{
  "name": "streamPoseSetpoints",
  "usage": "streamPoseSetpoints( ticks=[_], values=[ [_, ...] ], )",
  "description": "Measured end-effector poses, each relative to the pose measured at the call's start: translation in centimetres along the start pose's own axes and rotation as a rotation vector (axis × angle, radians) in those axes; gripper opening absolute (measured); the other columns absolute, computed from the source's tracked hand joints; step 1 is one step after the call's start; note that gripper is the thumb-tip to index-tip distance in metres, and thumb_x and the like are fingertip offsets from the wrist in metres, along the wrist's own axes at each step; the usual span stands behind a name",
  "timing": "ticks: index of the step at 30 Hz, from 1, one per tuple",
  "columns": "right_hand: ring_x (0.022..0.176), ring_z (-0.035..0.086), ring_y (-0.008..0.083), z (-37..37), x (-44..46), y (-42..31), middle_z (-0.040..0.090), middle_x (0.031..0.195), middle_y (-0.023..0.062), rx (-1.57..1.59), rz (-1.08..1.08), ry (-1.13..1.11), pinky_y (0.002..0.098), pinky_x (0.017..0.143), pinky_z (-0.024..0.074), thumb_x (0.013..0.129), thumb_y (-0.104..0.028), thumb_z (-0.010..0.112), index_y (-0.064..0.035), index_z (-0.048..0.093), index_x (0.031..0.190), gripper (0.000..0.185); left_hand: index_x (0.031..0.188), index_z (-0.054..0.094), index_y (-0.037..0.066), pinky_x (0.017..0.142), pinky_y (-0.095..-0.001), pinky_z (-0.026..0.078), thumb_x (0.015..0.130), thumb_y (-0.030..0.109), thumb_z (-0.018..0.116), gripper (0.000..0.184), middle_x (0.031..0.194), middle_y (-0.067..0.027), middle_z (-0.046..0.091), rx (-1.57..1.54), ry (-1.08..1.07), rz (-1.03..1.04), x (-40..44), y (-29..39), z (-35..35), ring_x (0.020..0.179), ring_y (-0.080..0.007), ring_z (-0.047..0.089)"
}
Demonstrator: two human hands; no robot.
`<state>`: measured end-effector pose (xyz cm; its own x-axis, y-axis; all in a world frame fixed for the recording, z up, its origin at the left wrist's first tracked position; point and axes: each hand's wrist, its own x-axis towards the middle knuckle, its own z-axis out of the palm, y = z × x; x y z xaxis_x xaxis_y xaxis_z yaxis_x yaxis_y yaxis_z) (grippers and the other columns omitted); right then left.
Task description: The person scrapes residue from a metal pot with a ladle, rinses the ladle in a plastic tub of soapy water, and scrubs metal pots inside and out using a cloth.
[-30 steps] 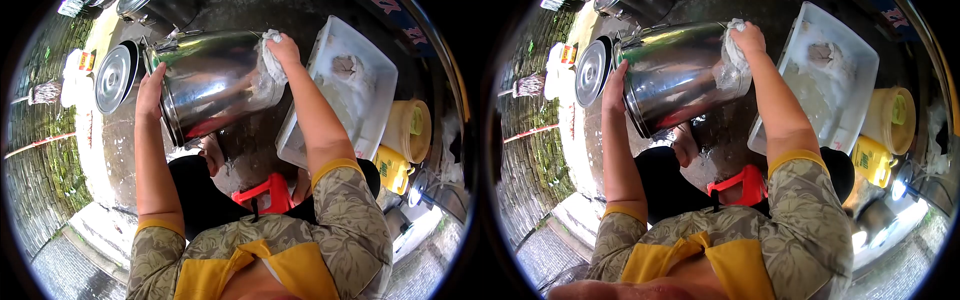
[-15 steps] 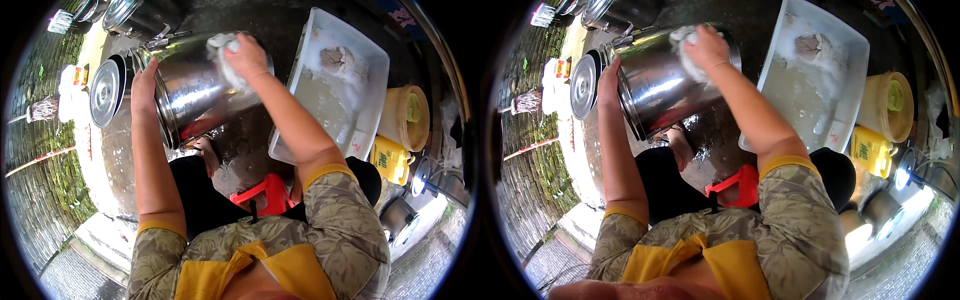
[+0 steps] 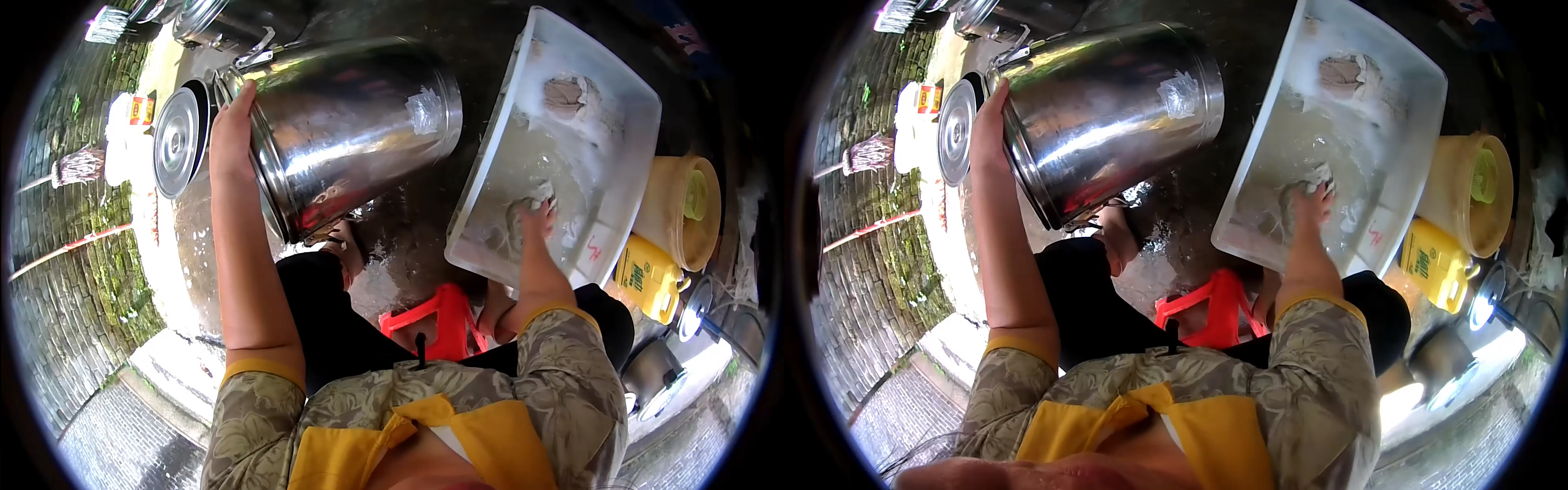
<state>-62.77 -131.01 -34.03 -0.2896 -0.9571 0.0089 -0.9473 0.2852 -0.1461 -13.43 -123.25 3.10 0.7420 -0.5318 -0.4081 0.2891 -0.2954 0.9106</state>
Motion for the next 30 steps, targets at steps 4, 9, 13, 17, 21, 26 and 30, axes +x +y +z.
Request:
streamPoseSetpoints(
  ticks=[4, 9, 13, 17, 21, 26, 30],
  values=[
    [0.106, 0.057, 0.0319, -0.7, -4.9, -3.2, 0.06, 0.116, 0.0146, -0.135, 0.113, -0.169, 0.0421, 0.093, 0.0424, 0.072, -0.038, 0.065, -0.0136, 0.049, 0.13, 0.065, 0.097, 0.061, 0.0, 0.06, -0.0254, 0.05, 0.089, 0.025, 0.058, 0.027, 0.084, -0.0075, 0.066, 0.017, -0.001, 0.026, -1.2, 0.8, 0.7, 0.067, -0.0143, 0.063],
    [0.101, 0.059, 0.0291, -1.1, 6.1, -3.7, 0.059, 0.114, 0.011, 1.688, 0.672, -0.931, 0.0443, 0.089, 0.0472, 0.081, -0.025, 0.056, -0.0077, 0.054, 0.116, 0.039, 0.1, 0.06, 0.003, 0.062, -0.0243, 0.048, 0.087, 0.027, 0.062, 0.028, 0.087, -0.0049, 0.065, 0.031, -0.04, 0.037, -0.6, 0.4, 0.0, 0.071, -0.0115, 0.061],
    [0.102, 0.058, 0.0319, -10.6, 8.1, -13.8, 0.06, 0.113, 0.0127, 2.159, 0.195, -1.195, 0.0432, 0.09, 0.0476, 0.08, -0.03, 0.053, -0.0027, 0.053, 0.121, 0.049, 0.101, 0.061, 0.001, 0.069, -0.026, 0.046, 0.088, 0.031, 0.06, 0.032, 0.087, -0.0044, 0.064, -0.005, -0.093, 0.034, 1.0, -1.0, -1.1, 0.076, -0.0127, 0.059],
    [0.087, 0.064, 0.0251, -14.7, 6.8, -27.9, 0.065, 0.097, 0.0111, 1.808, 0.266, -1.259, 0.0372, 0.077, 0.053, 0.078, -0.02, 0.059, -0.001, 0.059, 0.109, 0.036, 0.098, 0.062, 0.002, 0.072, -0.0279, 0.044, 0.094, 0.041, 0.047, 0.043, 0.081, -0.0018, 0.059, -0.019, -0.062, 0.018, -0.4, -0.9, -0.1, 0.077, -0.0108, 0.054],
    [0.072, 0.063, 0.0151, -22.8, 0.1, -38.8, 0.064, 0.085, 0.0068, 1.291, -0.501, -1.069, 0.0286, 0.064, 0.0508, 0.077, -0.01, 0.059, 0.0009, 0.059, 0.103, 0.028, 0.099, 0.061, -0.003, 0.071, -0.0301, 0.045, 0.097, 0.038, 0.04, 0.046, 0.083, -0.005, 0.061, -0.09, -0.028, 0.111, -1.3, -0.8, 0.8, 0.076, -0.013, 0.055],
    [0.071, 0.062, 0.0134, -30.9, -7.1, -45.8, 0.065, 0.085, 0.0072, 1.13, -0.821, -1.1, 0.028, 0.063, 0.0498, 0.076, -0.015, 0.063, 0.0012, 0.058, 0.107, 0.035, 0.11, 0.057, -0.008, 0.079, -0.0332, 0.045, 0.097, 0.041, 0.036, 0.055, 0.101, -0.0146, 0.062, -0.235, -0.079, 0.054, -0.5, -0.9, 1.4, 0.088, -0.0213, 0.059],
    [0.083, 0.064, 0.0287, -31.8, -9.6, -46.1, 0.068, 0.089, 0.0146, 1.115, -1.011, -0.823, 0.0358, 0.074, 0.0492, 0.075, -0.021, 0.067, -0.0013, 0.063, 0.099, 0.032, 0.121, 0.05, -0.009, 0.088, -0.0349, 0.043, 0.094, 0.045, 0.04, 0.062, 0.115, -0.0206, 0.058, -0.297, -0.003, 0.092, 2.5, -1.5, 1.2, 0.1, -0.024, 0.057]
  ],
)
